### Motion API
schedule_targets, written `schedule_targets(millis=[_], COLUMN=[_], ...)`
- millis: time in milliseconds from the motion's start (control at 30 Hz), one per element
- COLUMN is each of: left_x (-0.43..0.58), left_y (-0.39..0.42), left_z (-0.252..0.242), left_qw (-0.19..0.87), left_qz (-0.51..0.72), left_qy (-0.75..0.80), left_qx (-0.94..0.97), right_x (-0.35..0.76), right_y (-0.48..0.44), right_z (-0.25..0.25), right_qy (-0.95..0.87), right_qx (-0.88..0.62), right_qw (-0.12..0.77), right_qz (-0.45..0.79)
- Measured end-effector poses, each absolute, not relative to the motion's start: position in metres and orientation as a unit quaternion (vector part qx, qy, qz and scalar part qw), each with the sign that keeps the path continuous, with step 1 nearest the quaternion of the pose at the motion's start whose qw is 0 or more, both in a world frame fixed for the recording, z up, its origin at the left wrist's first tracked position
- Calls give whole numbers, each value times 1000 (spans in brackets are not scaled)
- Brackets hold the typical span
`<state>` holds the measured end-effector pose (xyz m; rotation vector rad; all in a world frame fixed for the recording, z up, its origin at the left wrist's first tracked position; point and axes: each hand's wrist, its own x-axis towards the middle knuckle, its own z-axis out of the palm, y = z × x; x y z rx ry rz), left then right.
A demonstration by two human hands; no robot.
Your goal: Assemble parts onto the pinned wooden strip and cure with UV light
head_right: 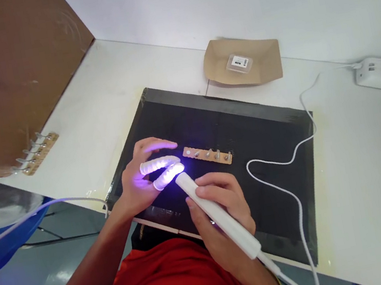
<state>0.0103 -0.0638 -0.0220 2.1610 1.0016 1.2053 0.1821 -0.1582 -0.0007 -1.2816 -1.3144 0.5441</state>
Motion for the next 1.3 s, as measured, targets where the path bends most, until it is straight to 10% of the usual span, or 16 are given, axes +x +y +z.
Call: schedule_targets(millis=[1300], left_x=[-19], left_y=[-76], left_z=[-56], left_qw=[113], left_qz=[250], left_qy=[426], left_qx=[862], right_x=[175], right_y=[-177], right_z=[-39], right_qy=[-539], right_qx=[-592], right_qw=[533], right_qz=[273])
